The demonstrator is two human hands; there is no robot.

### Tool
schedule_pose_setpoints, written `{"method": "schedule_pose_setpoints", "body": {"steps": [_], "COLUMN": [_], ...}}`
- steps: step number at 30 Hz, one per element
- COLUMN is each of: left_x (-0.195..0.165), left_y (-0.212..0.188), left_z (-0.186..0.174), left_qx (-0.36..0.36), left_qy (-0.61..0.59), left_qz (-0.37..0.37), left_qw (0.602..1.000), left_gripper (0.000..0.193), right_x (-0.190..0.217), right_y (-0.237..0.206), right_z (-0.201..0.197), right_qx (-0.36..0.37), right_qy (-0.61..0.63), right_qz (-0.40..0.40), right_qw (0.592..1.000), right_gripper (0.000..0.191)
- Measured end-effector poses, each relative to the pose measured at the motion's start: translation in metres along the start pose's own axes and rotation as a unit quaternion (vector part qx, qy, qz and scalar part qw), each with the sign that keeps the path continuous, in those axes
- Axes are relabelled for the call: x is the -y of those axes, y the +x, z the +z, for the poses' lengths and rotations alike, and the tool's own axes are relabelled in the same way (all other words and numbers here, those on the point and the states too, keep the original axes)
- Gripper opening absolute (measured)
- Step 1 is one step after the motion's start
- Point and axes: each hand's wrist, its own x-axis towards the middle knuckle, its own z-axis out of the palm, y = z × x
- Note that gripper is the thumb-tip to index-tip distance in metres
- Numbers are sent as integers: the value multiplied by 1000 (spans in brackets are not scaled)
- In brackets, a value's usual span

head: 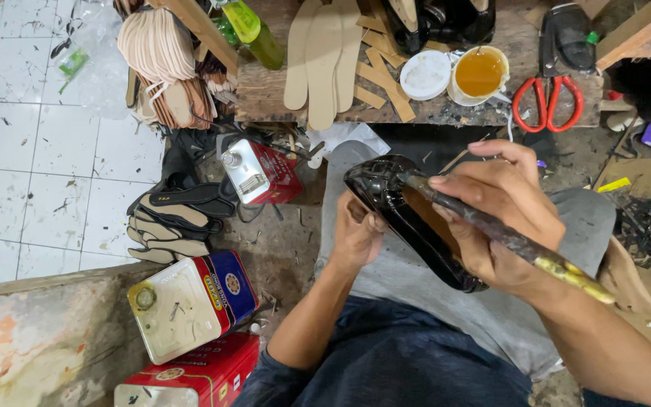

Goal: The person applies glue to the sole of a black high-heeled shoe using a brush. They repeatedly dip the brush into a container and spread the adhesive along the shoe's edge, then place the shoe on a shelf and repeat the process on another shoe.

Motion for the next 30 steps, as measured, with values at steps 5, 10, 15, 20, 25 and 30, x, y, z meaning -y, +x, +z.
{"method": "schedule_pose_setpoints", "body": {"steps": [5, 10, 15, 20, 25, 30], "left_x": [-10, -17, -22, -24, -23, -24], "left_y": [1, 4, 3, 3, 3, 4], "left_z": [7, 12, 18, 20, 17, 19], "left_qx": [2, 22, 1, 12, 2, -5], "left_qy": [21, 29, 41, 40, 51, 48], "left_qz": [-4, -4, -30, -22, -27, -34], "left_qw": [1000, 999, 999, 999, 998, 998], "left_gripper": [49, 47, 55, 54, 58, 58], "right_x": [3, -2, -6, -6, -5, -8], "right_y": [5, 2, -2, 1, 1, -1], "right_z": [1, -1, 0, -1, -3, -1], "right_qx": [-1, 19, 8, 3, 31, 26], "right_qy": [9, -1, -17, -3, -4, -22], "right_qz": [-3, -51, -42, -41, -42, -67], "right_qw": [1000, 998, 999, 999, 999, 997], "right_gripper": [28, 32, 31, 31, 34, 30]}}
